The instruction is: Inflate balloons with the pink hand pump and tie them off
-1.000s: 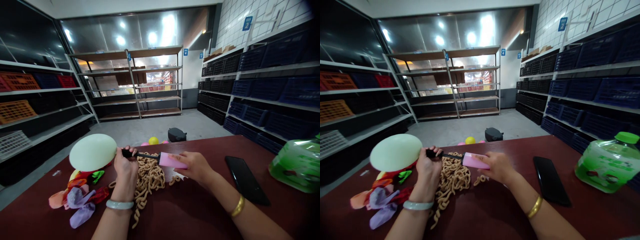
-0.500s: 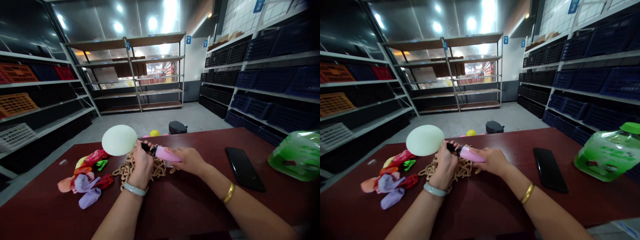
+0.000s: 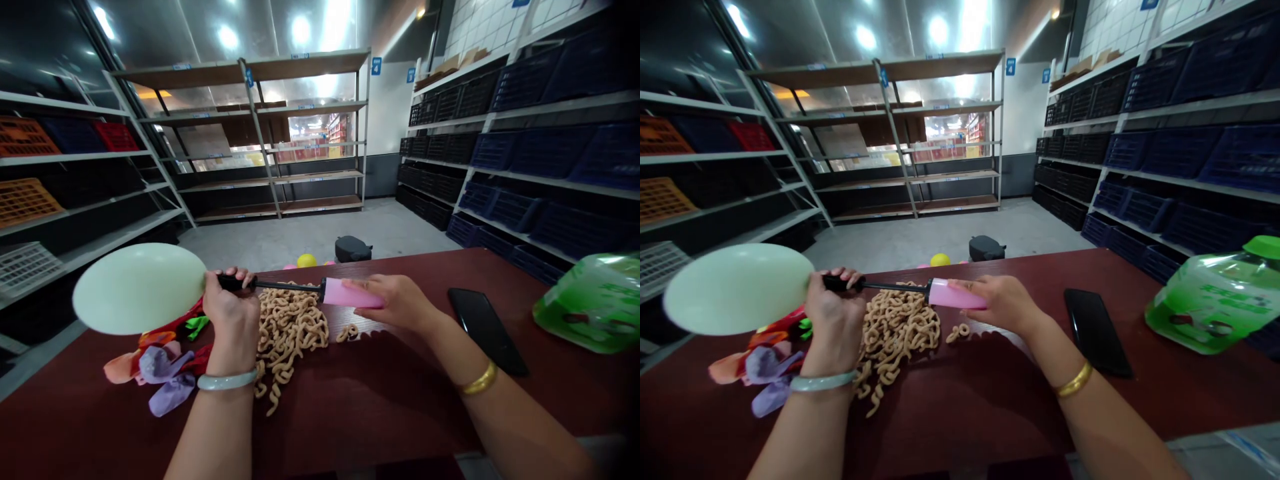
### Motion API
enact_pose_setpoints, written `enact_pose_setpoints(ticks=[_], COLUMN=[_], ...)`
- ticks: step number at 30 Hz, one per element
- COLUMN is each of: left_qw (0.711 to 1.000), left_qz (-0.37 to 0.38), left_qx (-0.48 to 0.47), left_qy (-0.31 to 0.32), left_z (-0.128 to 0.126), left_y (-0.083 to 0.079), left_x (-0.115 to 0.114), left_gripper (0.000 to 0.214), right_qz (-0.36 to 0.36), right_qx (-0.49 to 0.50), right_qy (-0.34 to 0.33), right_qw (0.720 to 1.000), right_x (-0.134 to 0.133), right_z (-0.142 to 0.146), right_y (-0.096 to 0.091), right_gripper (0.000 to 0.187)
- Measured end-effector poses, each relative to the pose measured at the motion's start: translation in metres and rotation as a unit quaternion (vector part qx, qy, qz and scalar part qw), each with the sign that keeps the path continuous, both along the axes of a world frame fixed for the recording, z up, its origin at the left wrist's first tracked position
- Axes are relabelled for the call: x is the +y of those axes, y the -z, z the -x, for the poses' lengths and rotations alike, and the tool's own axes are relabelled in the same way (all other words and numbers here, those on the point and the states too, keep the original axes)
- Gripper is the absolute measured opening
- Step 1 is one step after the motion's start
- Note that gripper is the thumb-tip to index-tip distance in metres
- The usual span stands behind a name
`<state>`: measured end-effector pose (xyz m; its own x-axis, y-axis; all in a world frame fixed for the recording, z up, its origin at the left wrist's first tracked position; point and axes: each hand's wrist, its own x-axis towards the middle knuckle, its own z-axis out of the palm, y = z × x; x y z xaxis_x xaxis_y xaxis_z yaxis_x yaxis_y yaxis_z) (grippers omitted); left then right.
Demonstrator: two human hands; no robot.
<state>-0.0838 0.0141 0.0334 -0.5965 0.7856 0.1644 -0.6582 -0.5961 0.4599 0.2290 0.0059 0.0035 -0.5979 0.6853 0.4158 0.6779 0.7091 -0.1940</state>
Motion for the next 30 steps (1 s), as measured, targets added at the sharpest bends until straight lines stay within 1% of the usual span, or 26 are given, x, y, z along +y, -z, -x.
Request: enact_pose_setpoints(ticks=[2, 4, 10, 12, 14, 17, 20, 22, 26, 28, 30], left_qw=[1.000, 1.000, 0.996, 0.995, 0.995, 0.992, 0.989, 0.990, 0.993, 0.996, 0.998], left_qz=[-0.006, -0.003, 0.020, 0.031, 0.045, 0.081, 0.112, 0.113, 0.097, 0.078, 0.049], left_qx=[-0.002, -0.001, 0.009, 0.008, 0.002, -0.003, 0.006, 0.006, -0.008, -0.001, 0.007], left_qy=[-0.002, 0.010, 0.083, 0.090, 0.088, 0.100, 0.101, 0.089, 0.060, 0.044, 0.026], left_z=[-0.011, -0.025, -0.073, -0.085, -0.089, -0.083, -0.065, -0.048, -0.012, 0.000, 0.005], left_y=[0.002, 0.007, 0.025, 0.031, 0.037, 0.044, 0.045, 0.039, 0.019, 0.011, 0.006], left_x=[-0.001, -0.001, -0.005, -0.006, -0.004, 0.003, 0.010, 0.013, 0.013, 0.011, 0.008], left_gripper=[0.019, 0.018, 0.016, 0.015, 0.014, 0.014, 0.015, 0.016, 0.015, 0.016, 0.018], right_qz=[-0.024, -0.036, -0.029, -0.027, -0.018, 0.020, 0.076, 0.105, 0.132, 0.128, 0.101], right_qx=[-0.007, -0.012, -0.016, -0.019, -0.022, -0.019, 0.006, 0.028, 0.046, 0.046, 0.044], right_qy=[0.015, 0.023, 0.040, 0.046, 0.051, 0.043, 0.005, -0.026, -0.061, -0.067, -0.062], right_qw=[1.000, 0.999, 0.999, 0.998, 0.998, 0.999, 0.997, 0.994, 0.988, 0.988, 0.992], right_x=[-0.002, -0.003, -0.009, -0.011, -0.012, -0.011, -0.005, 0.000, 0.009, 0.010, 0.009], right_z=[0.001, 0.006, 0.025, 0.030, 0.034, 0.037, 0.034, 0.027, 0.010, 0.003, -0.002], right_y=[0.000, 0.003, 0.012, 0.014, 0.015, 0.017, 0.019, 0.020, 0.015, 0.009, 0.004], right_gripper=[0.058, 0.056, 0.059, 0.060, 0.060, 0.063, 0.068, 0.069, 0.070, 0.069, 0.067])
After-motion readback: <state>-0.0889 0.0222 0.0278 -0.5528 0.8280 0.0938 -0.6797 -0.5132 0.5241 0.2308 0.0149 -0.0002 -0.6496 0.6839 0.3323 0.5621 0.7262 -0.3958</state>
